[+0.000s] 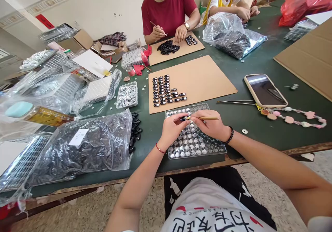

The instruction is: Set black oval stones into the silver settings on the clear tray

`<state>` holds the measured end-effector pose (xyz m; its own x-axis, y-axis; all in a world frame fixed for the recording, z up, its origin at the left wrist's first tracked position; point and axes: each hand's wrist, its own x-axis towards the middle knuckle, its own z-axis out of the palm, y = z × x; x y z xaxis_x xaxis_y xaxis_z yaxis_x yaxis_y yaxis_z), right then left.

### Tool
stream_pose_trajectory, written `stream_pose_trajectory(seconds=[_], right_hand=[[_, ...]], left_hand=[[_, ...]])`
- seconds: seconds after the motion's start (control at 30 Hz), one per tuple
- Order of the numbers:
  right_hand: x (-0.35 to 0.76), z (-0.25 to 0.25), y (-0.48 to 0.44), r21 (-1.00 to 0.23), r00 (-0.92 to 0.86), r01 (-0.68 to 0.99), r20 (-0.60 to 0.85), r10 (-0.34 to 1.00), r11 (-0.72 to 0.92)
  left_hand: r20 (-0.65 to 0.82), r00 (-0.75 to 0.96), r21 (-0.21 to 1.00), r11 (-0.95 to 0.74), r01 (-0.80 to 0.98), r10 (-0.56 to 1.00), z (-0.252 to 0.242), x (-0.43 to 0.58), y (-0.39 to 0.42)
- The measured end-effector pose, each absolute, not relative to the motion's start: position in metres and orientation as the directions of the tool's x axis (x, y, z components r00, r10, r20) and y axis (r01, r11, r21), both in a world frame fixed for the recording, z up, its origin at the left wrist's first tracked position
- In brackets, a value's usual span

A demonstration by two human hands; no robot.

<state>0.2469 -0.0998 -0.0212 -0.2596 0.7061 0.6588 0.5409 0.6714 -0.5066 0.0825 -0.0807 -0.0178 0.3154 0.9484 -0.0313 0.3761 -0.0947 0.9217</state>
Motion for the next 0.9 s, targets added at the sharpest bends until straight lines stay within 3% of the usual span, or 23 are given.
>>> stream_pose_trajectory(seconds=[0.53,0.77,0.83,0.9], right_hand=[[0.245,-0.024,-0.101,-0.497,-0.282,0.542,0.653,0.703,0.678],[0.237,-0.026,-0.103,-0.347,-0.396,0.619,0.636,0.662,0.704],[0.235,-0.025,-0.103,-0.377,-0.405,0.606,0.612,0.679,0.7],[0.234,-0.023,-0.102,-0.535,-0.33,0.549,0.567,0.754,0.642]], left_hand=[[0.004,0.317,0.947,-0.105,0.304,0.949,-0.017,0.083,-0.08],[0.008,0.276,0.97,-0.074,0.23,0.961,-0.019,0.083,-0.078],[0.031,0.255,0.968,-0.093,0.234,0.966,-0.02,0.085,-0.079],[0.046,0.254,0.969,-0.105,0.225,0.966,-0.022,0.086,-0.08]])
